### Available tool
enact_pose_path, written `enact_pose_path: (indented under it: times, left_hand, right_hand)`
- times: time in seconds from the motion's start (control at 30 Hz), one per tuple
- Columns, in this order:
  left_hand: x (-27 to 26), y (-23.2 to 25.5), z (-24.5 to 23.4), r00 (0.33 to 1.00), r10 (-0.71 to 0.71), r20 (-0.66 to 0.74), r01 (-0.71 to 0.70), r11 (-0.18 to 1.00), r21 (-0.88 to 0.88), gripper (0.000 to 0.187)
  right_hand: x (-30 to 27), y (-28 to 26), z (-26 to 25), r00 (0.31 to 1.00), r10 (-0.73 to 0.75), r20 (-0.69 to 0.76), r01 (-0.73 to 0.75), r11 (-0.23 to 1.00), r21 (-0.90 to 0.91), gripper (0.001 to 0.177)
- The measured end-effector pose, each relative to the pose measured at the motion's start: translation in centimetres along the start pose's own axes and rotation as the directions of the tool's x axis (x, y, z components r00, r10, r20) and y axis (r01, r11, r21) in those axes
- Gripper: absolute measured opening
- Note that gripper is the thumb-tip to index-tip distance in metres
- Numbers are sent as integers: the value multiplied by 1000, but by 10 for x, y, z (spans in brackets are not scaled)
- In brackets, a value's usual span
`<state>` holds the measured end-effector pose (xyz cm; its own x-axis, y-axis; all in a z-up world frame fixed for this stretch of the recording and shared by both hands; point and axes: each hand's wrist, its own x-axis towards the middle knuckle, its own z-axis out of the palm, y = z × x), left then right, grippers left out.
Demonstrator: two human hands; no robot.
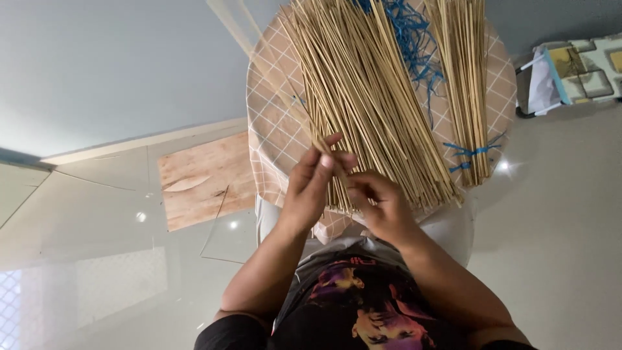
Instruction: Gathering thin wooden sticks into small bundles and securing them with blue plastic ties.
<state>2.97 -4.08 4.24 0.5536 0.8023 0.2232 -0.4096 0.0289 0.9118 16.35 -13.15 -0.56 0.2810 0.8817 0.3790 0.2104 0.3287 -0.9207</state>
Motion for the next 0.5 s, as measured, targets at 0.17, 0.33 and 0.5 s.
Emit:
enact_pose_path:
  times: [0.17,0.33,0.5]
  left_hand:
    - [9,-3,-32,977,-58,-205,4,968,-251,37]
    - [24,1,-69,908,215,-359,-192,976,100,37]
    - [53,-34,-82,821,465,-331,-332,861,385,40]
  right_hand:
    - [17,-23,-8,981,-134,138,170,941,-292,17]
    - [34,-13,-59,991,60,120,79,457,-886,27]
    - [43,-9,-54,946,312,84,-73,461,-884,26]
